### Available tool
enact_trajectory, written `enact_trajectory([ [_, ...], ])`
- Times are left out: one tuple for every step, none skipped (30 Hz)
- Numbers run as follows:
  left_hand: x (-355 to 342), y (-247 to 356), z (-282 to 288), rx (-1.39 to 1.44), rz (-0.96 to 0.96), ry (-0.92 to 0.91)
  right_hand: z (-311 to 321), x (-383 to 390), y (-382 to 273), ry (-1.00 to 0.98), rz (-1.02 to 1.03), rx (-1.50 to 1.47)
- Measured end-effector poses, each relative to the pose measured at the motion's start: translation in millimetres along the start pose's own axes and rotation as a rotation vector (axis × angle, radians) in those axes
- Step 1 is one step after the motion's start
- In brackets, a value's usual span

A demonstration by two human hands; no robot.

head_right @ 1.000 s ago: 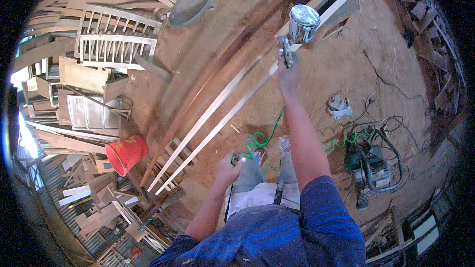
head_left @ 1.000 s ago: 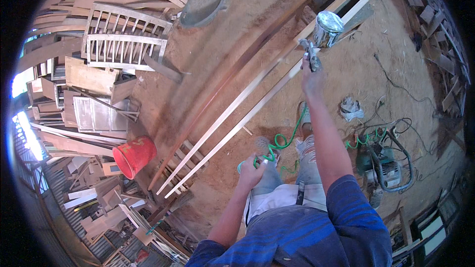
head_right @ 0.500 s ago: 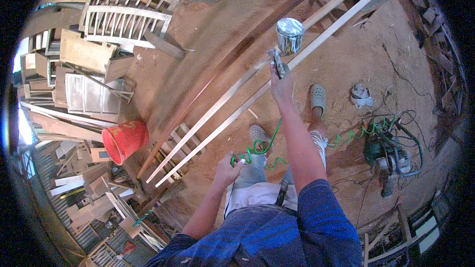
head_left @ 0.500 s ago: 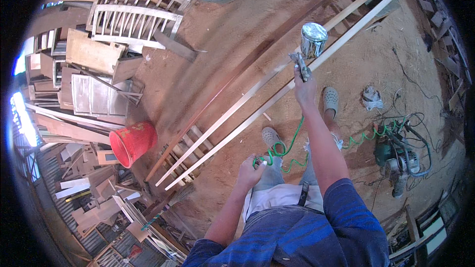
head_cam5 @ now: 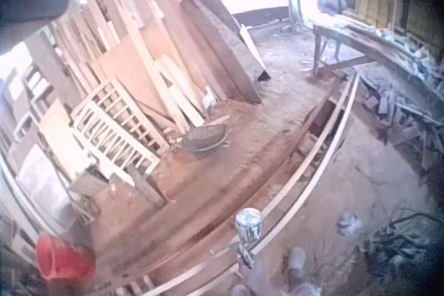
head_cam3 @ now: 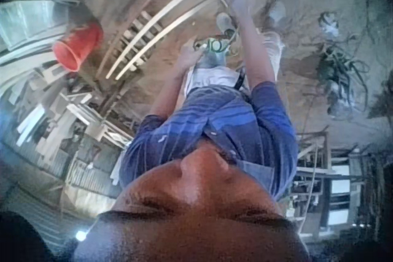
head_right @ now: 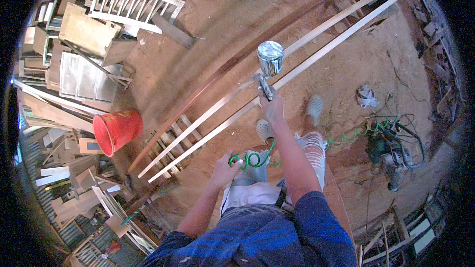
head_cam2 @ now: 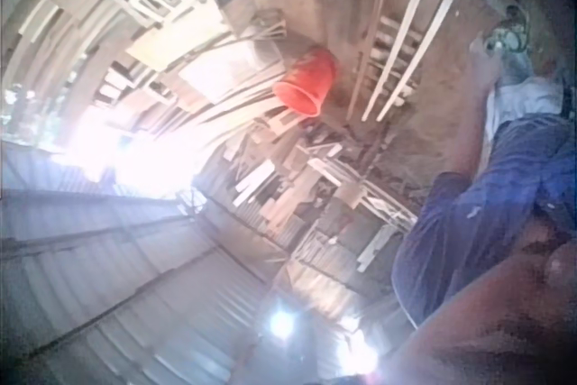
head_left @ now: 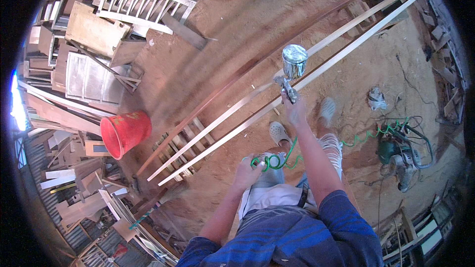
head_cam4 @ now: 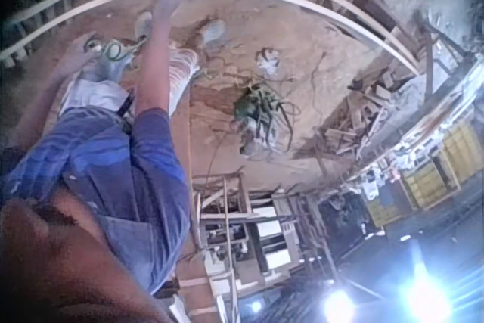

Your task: The person uses a spray gun to apply a finish to long wooden boards, moving the sprayer along the length of each board one by one while standing in a workshop.

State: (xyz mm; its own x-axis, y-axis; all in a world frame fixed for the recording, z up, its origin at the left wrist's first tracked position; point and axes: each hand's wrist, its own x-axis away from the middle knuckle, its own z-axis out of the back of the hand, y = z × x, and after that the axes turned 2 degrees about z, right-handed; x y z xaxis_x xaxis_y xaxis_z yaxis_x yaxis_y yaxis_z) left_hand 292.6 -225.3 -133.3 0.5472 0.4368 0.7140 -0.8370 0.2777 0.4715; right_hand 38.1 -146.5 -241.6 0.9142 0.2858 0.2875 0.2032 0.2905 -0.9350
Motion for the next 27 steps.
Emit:
enact_trajectory([
  [3,3,2,0.018,0.03,-0.038,0,0,0,0.01,-0.028,-0.029],
  [6,2,2,0.022,0.032,-0.041,0,0,-1,0.019,-0.056,-0.059],
  [9,2,1,0.0,-0.018,-0.028,3,-4,-1,0.017,-0.058,-0.054],
  [10,4,1,-0.022,-0.07,-0.008,9,-14,-2,0.033,-0.067,-0.033],
  [12,7,-1,-0.018,-0.066,-0.006,16,-24,-1,0.05,-0.081,-0.01],
  [14,11,-3,-0.026,-0.038,-0.014,23,-35,0,0.044,-0.08,-0.008],
  [15,16,-5,-0.038,-0.009,-0.024,31,-46,0,0.115,-0.057,-0.103],
  [15,18,-8,-0.039,0.003,-0.023,36,-54,-2,0.18,-0.04,-0.199],
  [14,22,-12,-0.033,-0.007,0.006,42,-64,-4,0.171,-0.048,-0.2],
  [16,19,-12,-0.032,-0.012,0.024,46,-70,-7,0.243,-0.029,-0.119],
  [19,22,-11,-0.032,-0.004,0.022,51,-75,-10,0.314,0.005,-0.036],
  [23,25,-11,0.008,0.0,0.004,52,-76,-11,0.31,-0.001,-0.034],
  [26,28,-10,0.049,0.004,-0.006,53,-78,-13,0.362,0.022,-0.073],
  [26,22,-14,0.05,0.01,0.0,51,-78,-15,0.415,0.044,-0.112],
  [24,10,-22,0.075,-0.037,0.039,49,-77,-16,0.407,0.043,-0.114],
  [24,6,-24,0.102,-0.086,0.075,47,-74,-15,0.376,0.039,-0.085],
  [26,1,-25,0.105,-0.08,0.077,44,-71,-14,0.344,0.035,-0.055],
  [28,-7,-24,0.082,-0.05,0.076,37,-64,-12,0.337,0.034,-0.054],
  [29,-11,-22,0.058,-0.025,0.075,29,-57,-10,0.287,-0.022,0.018],
  [30,-17,-21,0.061,-0.025,0.079,21,-50,-10,0.237,-0.077,0.09],
  [32,-26,-21,0.069,-0.023,0.101,9,-42,-3,0.234,-0.073,0.091],
  [29,-32,-20,0.078,-0.035,0.113,1,-38,12,0.207,-0.065,0.086],
  [31,-39,-16,0.082,-0.034,0.112,-11,-27,14,0.166,-0.065,0.08],
  [32,-48,-12,0.071,0.008,0.086,-21,-16,17,0.164,-0.064,0.084],
  [36,-60,-5,0.061,0.061,0.066,-39,-1,9,0.133,-0.043,0.099],
  [38,-68,2,0.067,0.06,0.068,-52,10,4,0.112,-0.016,0.118],
  [42,-77,9,0.064,0.06,0.077,-64,20,2,0.108,-0.012,0.122],
])
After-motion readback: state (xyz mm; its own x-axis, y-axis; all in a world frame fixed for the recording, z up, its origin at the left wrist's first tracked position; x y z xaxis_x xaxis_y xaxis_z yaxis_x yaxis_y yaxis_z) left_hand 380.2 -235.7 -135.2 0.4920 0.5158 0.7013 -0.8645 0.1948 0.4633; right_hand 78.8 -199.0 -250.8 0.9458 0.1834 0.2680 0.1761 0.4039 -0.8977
